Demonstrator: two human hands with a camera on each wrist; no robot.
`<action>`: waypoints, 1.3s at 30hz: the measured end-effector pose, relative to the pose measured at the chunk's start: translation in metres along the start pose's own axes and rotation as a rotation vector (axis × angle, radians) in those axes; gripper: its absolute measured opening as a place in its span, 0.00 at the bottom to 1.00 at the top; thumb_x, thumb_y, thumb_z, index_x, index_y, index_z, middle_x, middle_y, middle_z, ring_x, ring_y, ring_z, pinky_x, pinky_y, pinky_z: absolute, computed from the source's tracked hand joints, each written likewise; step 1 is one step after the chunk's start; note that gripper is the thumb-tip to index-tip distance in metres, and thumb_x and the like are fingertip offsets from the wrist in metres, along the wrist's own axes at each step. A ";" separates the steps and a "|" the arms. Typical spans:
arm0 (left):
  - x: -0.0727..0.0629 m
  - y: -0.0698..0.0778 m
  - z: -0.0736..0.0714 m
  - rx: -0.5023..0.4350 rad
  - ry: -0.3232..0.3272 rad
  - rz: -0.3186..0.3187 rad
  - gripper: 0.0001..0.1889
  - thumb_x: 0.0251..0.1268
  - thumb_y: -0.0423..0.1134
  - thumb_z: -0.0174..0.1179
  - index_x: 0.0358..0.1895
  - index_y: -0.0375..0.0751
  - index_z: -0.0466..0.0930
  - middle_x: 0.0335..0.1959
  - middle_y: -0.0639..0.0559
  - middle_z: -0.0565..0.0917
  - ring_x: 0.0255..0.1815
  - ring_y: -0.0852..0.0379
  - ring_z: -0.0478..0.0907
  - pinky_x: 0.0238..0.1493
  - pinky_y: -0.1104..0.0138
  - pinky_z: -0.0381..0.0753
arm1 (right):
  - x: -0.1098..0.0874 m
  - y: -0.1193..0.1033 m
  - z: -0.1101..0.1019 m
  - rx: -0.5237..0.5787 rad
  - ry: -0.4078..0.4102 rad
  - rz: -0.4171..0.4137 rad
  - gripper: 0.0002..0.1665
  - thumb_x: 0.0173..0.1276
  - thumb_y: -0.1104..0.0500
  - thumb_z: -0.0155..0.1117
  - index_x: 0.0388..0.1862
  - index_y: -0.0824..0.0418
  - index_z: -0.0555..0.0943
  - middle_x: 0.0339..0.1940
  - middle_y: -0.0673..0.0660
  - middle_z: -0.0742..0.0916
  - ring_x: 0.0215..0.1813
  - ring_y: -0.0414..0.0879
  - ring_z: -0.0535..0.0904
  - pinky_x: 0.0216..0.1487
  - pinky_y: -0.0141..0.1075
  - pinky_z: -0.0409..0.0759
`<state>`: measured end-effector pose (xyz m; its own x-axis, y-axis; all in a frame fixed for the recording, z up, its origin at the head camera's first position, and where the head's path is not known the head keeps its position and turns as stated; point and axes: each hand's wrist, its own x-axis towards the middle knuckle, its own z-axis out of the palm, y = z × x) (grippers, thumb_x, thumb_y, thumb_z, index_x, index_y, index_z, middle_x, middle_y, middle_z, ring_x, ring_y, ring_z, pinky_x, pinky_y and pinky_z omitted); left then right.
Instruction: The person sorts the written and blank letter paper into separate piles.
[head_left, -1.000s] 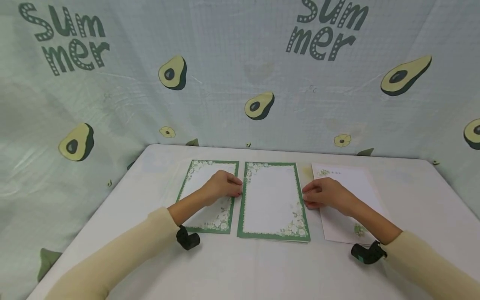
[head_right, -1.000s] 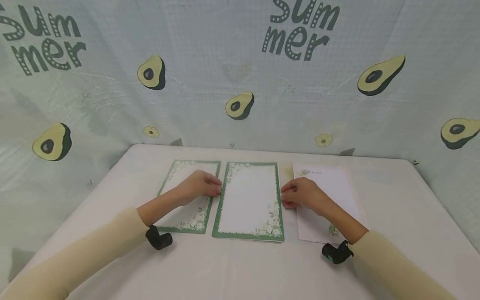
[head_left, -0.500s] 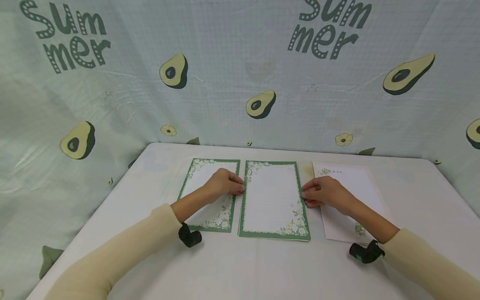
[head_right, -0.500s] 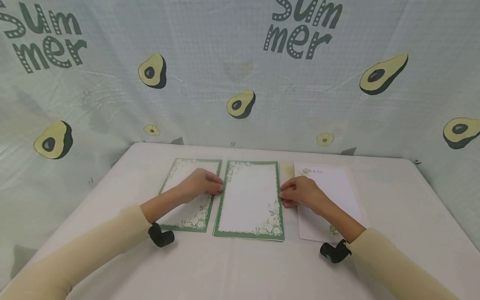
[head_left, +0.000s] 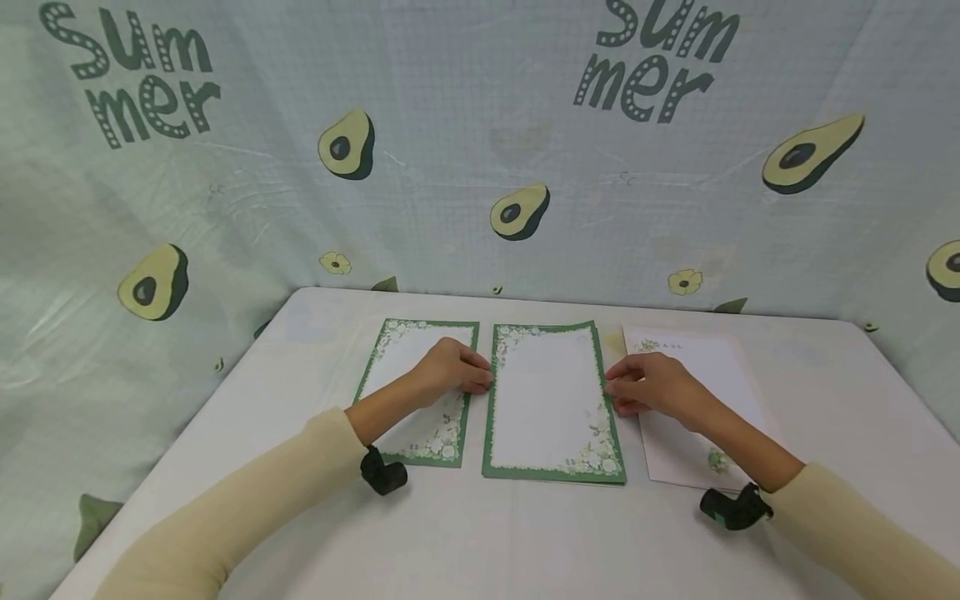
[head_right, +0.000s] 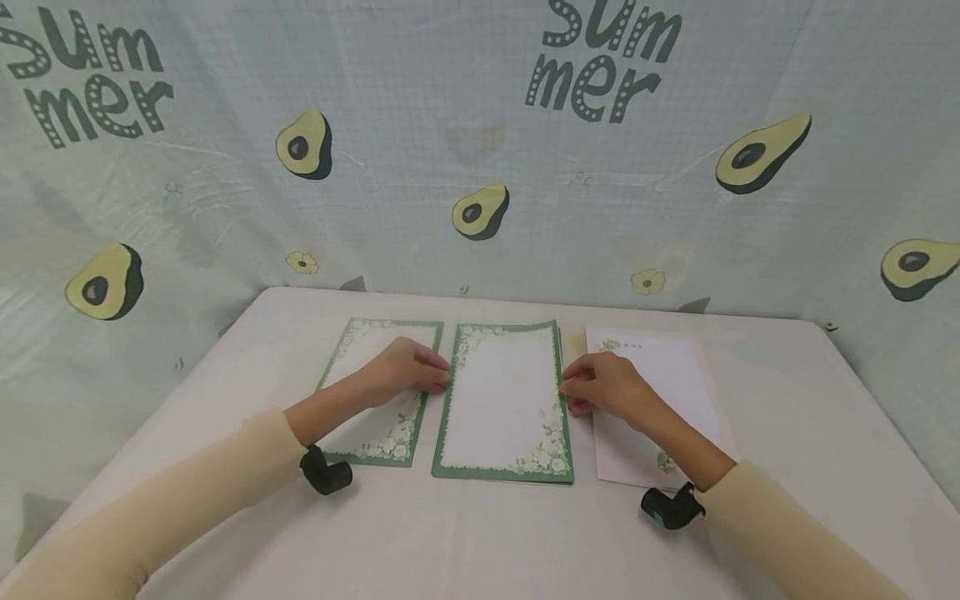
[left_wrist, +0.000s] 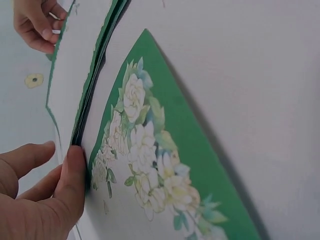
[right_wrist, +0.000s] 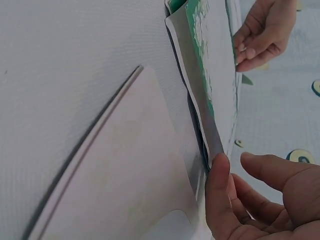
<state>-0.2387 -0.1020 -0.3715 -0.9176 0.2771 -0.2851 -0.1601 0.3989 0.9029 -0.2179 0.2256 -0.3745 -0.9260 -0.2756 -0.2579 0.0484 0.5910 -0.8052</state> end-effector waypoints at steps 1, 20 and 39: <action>0.000 0.000 0.001 -0.005 0.002 -0.001 0.12 0.67 0.26 0.65 0.51 0.24 0.83 0.45 0.36 0.88 0.41 0.48 0.89 0.46 0.63 0.89 | 0.000 0.000 0.000 -0.010 0.007 -0.007 0.21 0.74 0.59 0.66 0.58 0.71 0.79 0.44 0.60 0.86 0.39 0.45 0.88 0.45 0.37 0.89; 0.004 -0.004 0.013 -0.184 0.118 0.064 0.09 0.66 0.25 0.65 0.48 0.26 0.83 0.37 0.41 0.87 0.31 0.54 0.87 0.42 0.62 0.90 | 0.003 0.001 0.005 0.006 0.138 -0.086 0.17 0.72 0.59 0.68 0.53 0.69 0.82 0.38 0.56 0.90 0.38 0.46 0.88 0.42 0.34 0.88; 0.006 -0.007 0.020 -0.236 0.131 0.040 0.10 0.67 0.24 0.64 0.49 0.24 0.82 0.40 0.39 0.86 0.34 0.55 0.87 0.44 0.62 0.90 | 0.003 0.010 0.005 0.036 0.143 -0.059 0.14 0.70 0.59 0.71 0.48 0.69 0.85 0.37 0.57 0.91 0.36 0.46 0.89 0.41 0.35 0.89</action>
<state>-0.2353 -0.0854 -0.3859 -0.9616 0.1670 -0.2178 -0.1893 0.1714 0.9669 -0.2185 0.2268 -0.3855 -0.9714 -0.1964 -0.1333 0.0038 0.5486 -0.8361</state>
